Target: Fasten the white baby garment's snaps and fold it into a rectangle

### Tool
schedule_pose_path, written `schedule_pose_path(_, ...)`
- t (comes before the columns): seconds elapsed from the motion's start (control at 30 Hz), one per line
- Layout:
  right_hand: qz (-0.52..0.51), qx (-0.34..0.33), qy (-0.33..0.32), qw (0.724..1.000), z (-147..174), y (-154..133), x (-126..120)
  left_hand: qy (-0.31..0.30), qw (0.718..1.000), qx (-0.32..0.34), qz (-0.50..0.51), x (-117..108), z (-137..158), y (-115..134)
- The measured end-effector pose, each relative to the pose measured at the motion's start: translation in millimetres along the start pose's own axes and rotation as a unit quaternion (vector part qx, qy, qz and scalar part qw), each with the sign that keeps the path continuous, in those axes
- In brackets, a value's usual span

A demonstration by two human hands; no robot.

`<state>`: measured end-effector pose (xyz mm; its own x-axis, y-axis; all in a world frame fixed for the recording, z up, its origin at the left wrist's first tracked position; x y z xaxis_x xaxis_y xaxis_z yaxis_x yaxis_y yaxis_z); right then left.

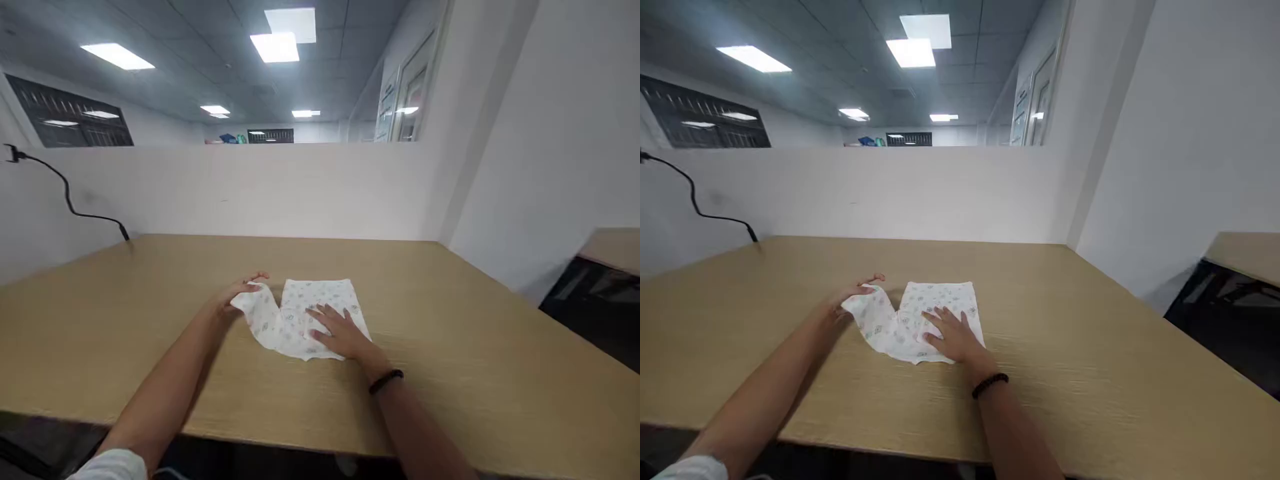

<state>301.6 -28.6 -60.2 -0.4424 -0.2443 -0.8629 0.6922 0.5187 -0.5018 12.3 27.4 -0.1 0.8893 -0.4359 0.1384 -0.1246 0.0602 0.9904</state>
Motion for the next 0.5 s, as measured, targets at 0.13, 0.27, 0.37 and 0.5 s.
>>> schedule_pose_path(0.13,-0.056,0.042,0.158,0.985,-10.5,11.3,-7.4,-0.05,0.997,0.003,0.059,40.9,-17.3,-15.1)
schedule_pose_path(0.27,-0.053,0.082,0.27,0.958,-13.1,20.9,-19.4,-0.126,0.991,0.005,0.051,74.6,-27.5,-31.0)
schedule_pose_path(0.37,-0.003,0.127,0.273,0.954,-9.9,21.1,-23.2,-0.104,0.994,0.028,-0.014,80.7,-33.2,-41.3)
schedule_pose_path(0.5,0.075,0.14,0.258,0.953,-3.5,12.0,-20.9,-0.003,0.98,0.091,-0.175,63.0,-39.1,-51.4)
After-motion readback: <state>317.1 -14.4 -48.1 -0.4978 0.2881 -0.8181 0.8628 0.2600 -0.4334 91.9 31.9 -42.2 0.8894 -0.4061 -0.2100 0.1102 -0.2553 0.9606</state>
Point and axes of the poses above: each hand's wrist, its own z-axis away from the middle knuckle, its own x-axis out of the palm, y = z × x, the point moved 3 cm from there along -z, towards the middle knuckle, and after that the axes turned 2 degrees about -y, right-handed, at the moved point
